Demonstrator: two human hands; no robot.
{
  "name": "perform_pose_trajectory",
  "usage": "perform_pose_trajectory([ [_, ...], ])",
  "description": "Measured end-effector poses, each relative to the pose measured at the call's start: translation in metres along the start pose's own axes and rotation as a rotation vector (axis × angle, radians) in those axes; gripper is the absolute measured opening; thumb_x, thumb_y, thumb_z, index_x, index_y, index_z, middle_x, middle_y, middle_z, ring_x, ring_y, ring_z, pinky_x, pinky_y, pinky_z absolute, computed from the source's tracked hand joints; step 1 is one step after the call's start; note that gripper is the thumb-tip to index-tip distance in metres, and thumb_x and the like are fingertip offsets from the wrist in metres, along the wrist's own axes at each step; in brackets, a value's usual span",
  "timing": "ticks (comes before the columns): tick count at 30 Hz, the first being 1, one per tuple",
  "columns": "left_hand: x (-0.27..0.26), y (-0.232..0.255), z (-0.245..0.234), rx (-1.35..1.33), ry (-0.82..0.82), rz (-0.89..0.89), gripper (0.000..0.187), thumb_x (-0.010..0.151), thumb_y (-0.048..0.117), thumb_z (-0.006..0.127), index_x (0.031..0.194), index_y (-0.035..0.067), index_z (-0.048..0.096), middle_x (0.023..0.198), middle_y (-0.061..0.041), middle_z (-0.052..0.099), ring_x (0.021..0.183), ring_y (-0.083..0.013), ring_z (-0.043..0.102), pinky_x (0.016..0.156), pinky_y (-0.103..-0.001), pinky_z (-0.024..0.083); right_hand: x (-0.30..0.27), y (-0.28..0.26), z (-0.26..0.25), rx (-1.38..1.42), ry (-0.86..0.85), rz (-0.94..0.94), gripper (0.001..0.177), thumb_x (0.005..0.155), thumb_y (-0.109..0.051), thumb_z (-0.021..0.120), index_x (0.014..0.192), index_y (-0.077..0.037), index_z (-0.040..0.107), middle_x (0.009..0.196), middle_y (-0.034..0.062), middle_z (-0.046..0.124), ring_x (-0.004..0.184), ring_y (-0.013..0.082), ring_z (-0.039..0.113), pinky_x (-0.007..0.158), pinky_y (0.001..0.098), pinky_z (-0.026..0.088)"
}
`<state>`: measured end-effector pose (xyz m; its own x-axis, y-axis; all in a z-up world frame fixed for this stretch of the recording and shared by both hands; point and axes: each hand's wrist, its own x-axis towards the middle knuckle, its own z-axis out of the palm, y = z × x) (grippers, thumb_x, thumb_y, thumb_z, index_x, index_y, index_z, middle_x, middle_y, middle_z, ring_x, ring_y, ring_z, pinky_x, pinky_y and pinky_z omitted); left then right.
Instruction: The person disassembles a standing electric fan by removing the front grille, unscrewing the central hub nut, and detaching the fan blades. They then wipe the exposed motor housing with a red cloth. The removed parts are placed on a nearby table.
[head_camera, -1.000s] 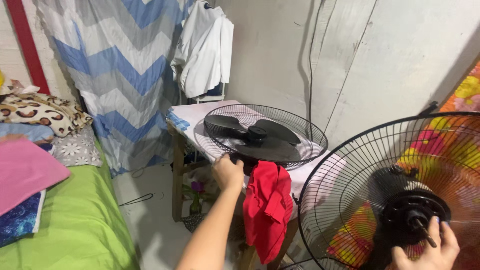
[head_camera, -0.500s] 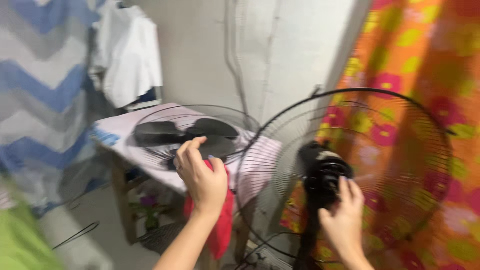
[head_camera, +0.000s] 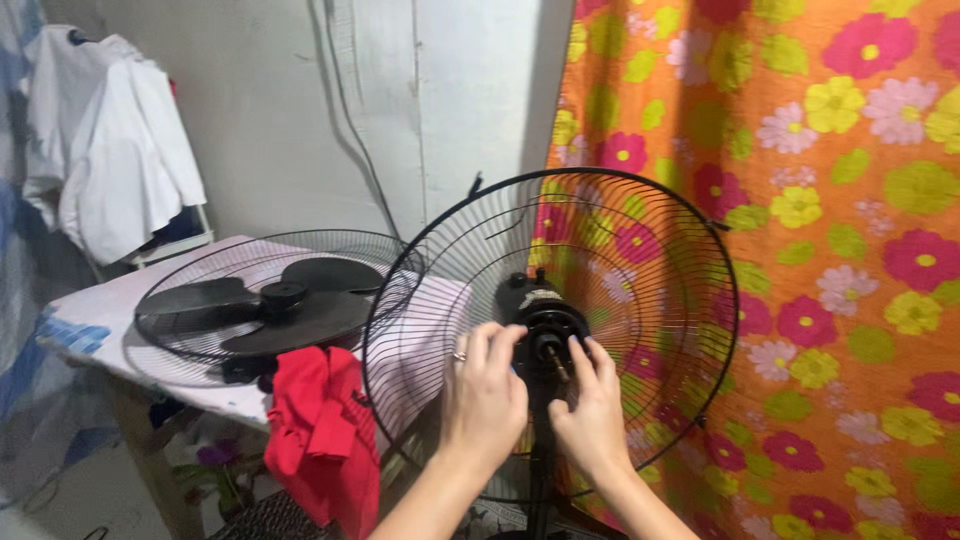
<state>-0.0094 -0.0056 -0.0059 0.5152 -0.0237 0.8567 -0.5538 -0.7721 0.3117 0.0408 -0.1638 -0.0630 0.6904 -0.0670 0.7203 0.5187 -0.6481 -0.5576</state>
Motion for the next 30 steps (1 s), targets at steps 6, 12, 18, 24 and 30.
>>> perform_pose_trajectory([
  [6,-0.007,0.016,0.027,0.022,-0.178,-0.135,0.064,0.074,0.002,0.066,0.136,0.005,0.052,0.132,-0.014,0.050,0.124,-0.0346,0.048,0.100,-0.053,0.039,-0.011,0.012,-0.020,-0.045,0.108,-0.011,0.077,0.068,-0.002,0.065,0.144,-0.002,0.049,0.148,0.0192,0.044,0.139,0.0379,0.043,0.117,0.0429,0.035],
  [12,-0.007,-0.001,0.003,0.274,0.421,-0.185,0.074,0.074,0.006,0.068,0.143,0.001,0.042,0.148,-0.028,0.031,0.140,-0.0480,0.035,0.113,-0.062,0.027,-0.068,0.072,-0.033,0.056,0.366,0.452,0.077,0.073,-0.005,0.068,0.146,-0.004,0.042,0.141,0.0211,0.040,0.124,0.0339,0.050,0.100,0.0446,0.049],
  [18,-0.015,-0.026,-0.025,0.324,0.310,-0.374,0.101,0.067,0.010,0.077,0.156,0.007,0.029,0.160,-0.027,0.016,0.146,-0.0512,0.022,0.115,-0.065,0.021,-0.122,0.176,-0.001,0.133,0.361,0.857,0.102,0.068,-0.006,0.081,0.158,-0.019,0.034,0.146,0.0224,0.043,0.115,0.0362,0.063,0.096,0.0477,0.054],
  [24,-0.020,-0.042,-0.025,0.248,0.292,-0.492,0.107,0.069,0.012,0.078,0.159,0.006,0.020,0.162,-0.029,0.016,0.146,-0.0475,0.025,0.113,-0.062,0.027,-0.135,0.232,0.023,0.549,0.243,1.112,0.104,0.078,0.000,0.070,0.165,-0.026,0.019,0.160,0.0242,0.036,0.120,0.0392,0.063,0.091,0.0551,0.058],
  [30,-0.024,-0.063,-0.027,0.287,0.262,-0.535,0.103,0.075,0.010,0.074,0.161,0.004,0.018,0.145,-0.031,0.044,0.136,-0.0475,0.042,0.113,-0.059,0.032,-0.131,0.215,0.022,0.965,0.103,1.277,0.096,0.082,0.003,0.060,0.162,-0.035,0.021,0.153,0.0221,0.043,0.121,0.0386,0.062,0.096,0.0572,0.054],
])
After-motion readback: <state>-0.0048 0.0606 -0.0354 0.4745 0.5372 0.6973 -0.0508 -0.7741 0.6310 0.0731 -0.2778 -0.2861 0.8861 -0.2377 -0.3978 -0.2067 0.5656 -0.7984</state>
